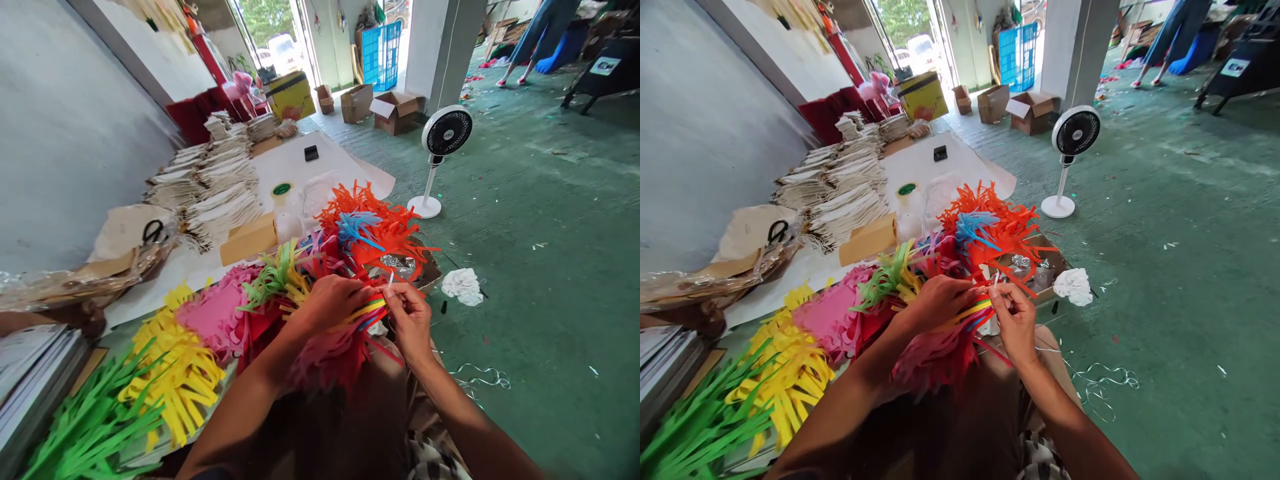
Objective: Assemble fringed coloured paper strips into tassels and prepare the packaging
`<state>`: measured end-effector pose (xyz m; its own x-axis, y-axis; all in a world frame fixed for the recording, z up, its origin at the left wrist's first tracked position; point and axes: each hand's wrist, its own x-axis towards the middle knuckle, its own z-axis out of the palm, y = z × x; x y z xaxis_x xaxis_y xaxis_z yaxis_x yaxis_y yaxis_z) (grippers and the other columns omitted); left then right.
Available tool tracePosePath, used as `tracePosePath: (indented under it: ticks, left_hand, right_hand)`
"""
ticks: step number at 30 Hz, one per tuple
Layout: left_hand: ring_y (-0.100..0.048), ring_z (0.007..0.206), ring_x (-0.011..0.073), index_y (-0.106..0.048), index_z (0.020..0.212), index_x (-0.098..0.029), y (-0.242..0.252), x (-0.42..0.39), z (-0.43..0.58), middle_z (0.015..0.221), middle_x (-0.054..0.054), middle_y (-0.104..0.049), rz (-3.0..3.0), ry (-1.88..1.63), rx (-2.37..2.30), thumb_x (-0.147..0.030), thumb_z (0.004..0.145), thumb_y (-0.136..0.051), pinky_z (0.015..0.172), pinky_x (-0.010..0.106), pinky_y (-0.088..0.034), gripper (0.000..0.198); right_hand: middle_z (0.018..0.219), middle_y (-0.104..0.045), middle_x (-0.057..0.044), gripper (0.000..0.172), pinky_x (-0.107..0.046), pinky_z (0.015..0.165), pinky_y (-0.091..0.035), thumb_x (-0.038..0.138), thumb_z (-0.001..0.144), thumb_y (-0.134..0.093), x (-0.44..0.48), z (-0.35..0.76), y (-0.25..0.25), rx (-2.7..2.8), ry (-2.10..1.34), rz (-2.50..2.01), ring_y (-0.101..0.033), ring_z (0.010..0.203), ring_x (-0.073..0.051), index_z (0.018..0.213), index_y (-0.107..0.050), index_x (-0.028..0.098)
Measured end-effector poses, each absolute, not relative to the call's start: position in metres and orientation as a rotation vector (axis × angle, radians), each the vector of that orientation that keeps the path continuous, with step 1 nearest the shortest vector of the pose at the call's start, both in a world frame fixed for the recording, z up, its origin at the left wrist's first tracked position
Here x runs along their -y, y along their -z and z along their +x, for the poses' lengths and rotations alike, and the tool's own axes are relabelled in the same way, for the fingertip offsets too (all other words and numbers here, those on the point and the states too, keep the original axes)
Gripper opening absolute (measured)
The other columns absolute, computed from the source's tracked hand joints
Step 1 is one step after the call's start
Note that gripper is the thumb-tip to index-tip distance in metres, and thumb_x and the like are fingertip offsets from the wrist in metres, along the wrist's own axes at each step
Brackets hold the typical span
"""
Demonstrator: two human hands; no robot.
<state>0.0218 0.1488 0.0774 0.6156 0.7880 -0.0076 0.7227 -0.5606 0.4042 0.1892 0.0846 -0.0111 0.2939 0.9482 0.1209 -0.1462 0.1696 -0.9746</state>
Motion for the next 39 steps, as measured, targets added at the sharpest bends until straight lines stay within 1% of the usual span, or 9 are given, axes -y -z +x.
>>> tracePosePath:
  ticks: [7,9,12,15,17,22,26,31,39]
  left_hand:
    - [-0.034,0.038,0.0124,-0.052,0.042,-0.021,-0.092,-0.185,0.026,0.041,0.0,-0.042,2.394,-0.157,-1.333,-0.07,0.09,-0.064,0.05,0.031,-0.02,0.069]
    - [-0.045,0.043,0.0157,-0.055,0.044,-0.022,-0.097,-0.197,0.03,0.042,0.002,-0.045,2.479,-0.177,-1.464,-0.062,0.089,-0.069,0.052,0.03,-0.026,0.062]
    - [-0.065,0.069,0.0234,-0.07,0.065,-0.021,-0.101,-0.215,0.044,0.064,0.008,-0.066,2.627,-0.262,-1.59,-0.034,0.096,-0.064,0.063,0.031,-0.039,0.034]
    - [-0.067,0.098,0.026,-0.076,0.088,-0.021,-0.096,-0.232,0.064,0.096,0.011,-0.076,2.717,-0.295,-1.476,-0.013,0.094,-0.061,0.078,0.033,-0.045,0.017]
    - [-0.065,0.104,0.0258,-0.075,0.089,-0.02,-0.09,-0.241,0.075,0.099,0.011,-0.076,2.753,-0.27,-1.373,-0.012,0.091,-0.065,0.081,0.033,-0.046,0.013]
    - [-0.064,0.1,0.0268,-0.072,0.083,-0.019,-0.08,-0.251,0.081,0.088,0.01,-0.073,2.784,-0.305,-1.292,-0.016,0.094,-0.064,0.077,0.033,-0.046,0.014]
    - [-0.067,0.094,0.0239,-0.072,0.101,-0.021,-0.095,-0.244,0.067,0.098,0.01,-0.075,2.793,-0.438,-1.343,-0.017,0.102,-0.052,0.072,0.031,-0.044,0.02]
    - [-0.066,0.075,0.0139,-0.064,0.106,-0.021,-0.126,-0.214,0.049,0.093,0.003,-0.076,2.363,-0.982,-1.215,-0.023,0.101,-0.053,0.071,0.026,-0.045,0.012]
    - [-0.059,0.067,0.0118,-0.058,0.095,-0.018,-0.085,-0.185,0.04,0.076,0.001,-0.069,1.9,-0.571,-0.805,-0.033,0.094,-0.061,0.065,0.024,-0.045,0.015]
  right_hand:
    - [0.081,-0.067,-0.001,0.031,-0.026,0.05,-0.031,0.055,0.098,-0.066,-0.089,0.191,0.016,0.843,-1.052,-1.072,-0.039,0.054,-0.012,0.097,-0.07,0.025]
    - [0.079,-0.065,0.0,0.033,-0.026,0.05,-0.031,0.057,0.098,-0.065,-0.09,0.192,0.018,0.825,-1.053,-1.074,-0.039,0.054,-0.012,0.096,-0.07,0.025]
    - [0.076,-0.064,0.001,0.033,-0.027,0.053,-0.034,0.057,0.097,-0.066,-0.09,0.191,0.02,0.815,-1.049,-1.085,-0.042,0.056,-0.013,0.095,-0.07,0.024]
    - [0.075,-0.062,0.001,0.032,-0.027,0.058,-0.038,0.056,0.096,-0.069,-0.091,0.189,0.021,0.818,-1.041,-1.096,-0.047,0.061,-0.014,0.093,-0.07,0.024]
    - [0.076,-0.063,0.001,0.032,-0.027,0.06,-0.04,0.055,0.095,-0.07,-0.092,0.189,0.021,0.827,-1.037,-1.102,-0.049,0.064,-0.014,0.093,-0.07,0.023]
    - [0.073,-0.063,0.002,0.034,-0.027,0.06,-0.04,0.057,0.093,-0.071,-0.093,0.189,0.014,0.86,-1.014,-1.116,-0.049,0.063,-0.014,0.089,-0.07,0.023]
    - [0.069,-0.061,0.002,0.035,-0.027,0.056,-0.037,0.058,0.093,-0.07,-0.093,0.188,0.008,0.867,-1.007,-1.103,-0.046,0.058,-0.014,0.087,-0.069,0.023]
    - [0.068,-0.062,0.002,0.034,-0.027,0.054,-0.037,0.057,0.091,-0.072,-0.092,0.187,0.006,0.858,-0.985,-1.096,-0.047,0.058,-0.014,0.085,-0.071,0.023]
    - [0.079,-0.071,-0.001,0.03,-0.028,0.061,-0.045,0.053,0.09,-0.075,-0.091,0.184,0.009,0.766,-0.96,-1.104,-0.057,0.066,-0.016,0.093,-0.076,0.023]
